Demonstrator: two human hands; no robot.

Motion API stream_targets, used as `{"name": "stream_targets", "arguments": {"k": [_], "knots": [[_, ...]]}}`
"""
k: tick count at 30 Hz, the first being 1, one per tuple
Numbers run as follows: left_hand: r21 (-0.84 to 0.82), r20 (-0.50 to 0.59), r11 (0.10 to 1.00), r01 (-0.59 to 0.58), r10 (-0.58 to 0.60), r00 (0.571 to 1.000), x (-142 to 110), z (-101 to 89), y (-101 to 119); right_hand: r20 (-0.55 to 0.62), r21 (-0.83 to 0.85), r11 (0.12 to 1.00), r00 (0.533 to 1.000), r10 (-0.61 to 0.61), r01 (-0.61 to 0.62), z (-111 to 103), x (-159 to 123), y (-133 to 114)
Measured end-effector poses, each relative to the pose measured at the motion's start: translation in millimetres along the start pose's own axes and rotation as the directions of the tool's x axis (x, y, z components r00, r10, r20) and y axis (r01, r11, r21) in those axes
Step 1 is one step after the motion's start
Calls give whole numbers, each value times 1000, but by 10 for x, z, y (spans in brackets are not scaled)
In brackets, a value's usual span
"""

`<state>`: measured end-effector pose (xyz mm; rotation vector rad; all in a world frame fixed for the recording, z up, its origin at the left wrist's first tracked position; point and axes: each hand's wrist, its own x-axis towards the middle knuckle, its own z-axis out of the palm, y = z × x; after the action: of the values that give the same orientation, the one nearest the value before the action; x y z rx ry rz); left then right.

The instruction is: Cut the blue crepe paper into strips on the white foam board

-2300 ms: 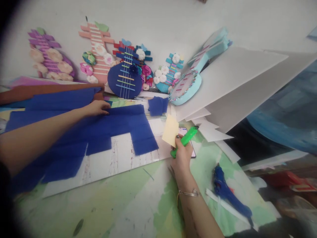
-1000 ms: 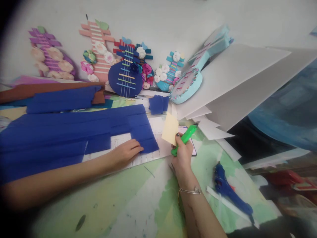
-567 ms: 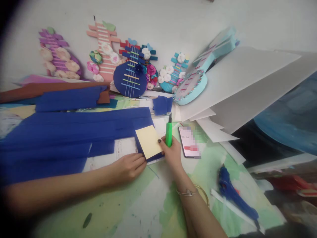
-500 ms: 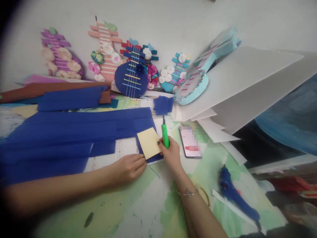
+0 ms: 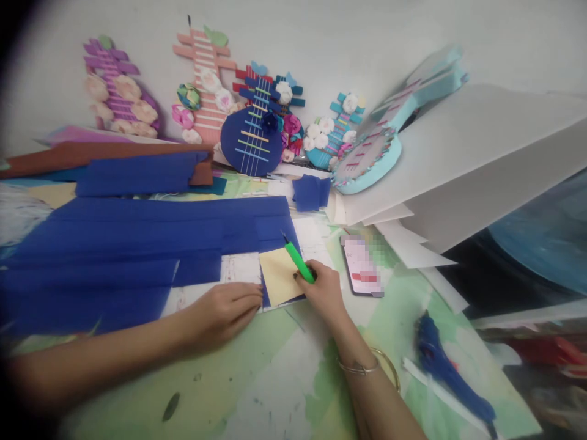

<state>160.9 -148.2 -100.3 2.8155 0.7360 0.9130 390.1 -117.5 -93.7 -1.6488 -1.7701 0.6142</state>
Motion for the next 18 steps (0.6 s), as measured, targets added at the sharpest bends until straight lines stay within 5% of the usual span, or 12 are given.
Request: {"name": "stream_targets", "arguments": {"k": [9,18], "knots": [[230,-54,964,130,-120,991,-15,105,-152,-24,21,998,998,52,-51,-6,-2,-19],[311,-12,948,63,-62,998,-37,142,-166,13,110,992,998,65,-66,0,2,30]]}}
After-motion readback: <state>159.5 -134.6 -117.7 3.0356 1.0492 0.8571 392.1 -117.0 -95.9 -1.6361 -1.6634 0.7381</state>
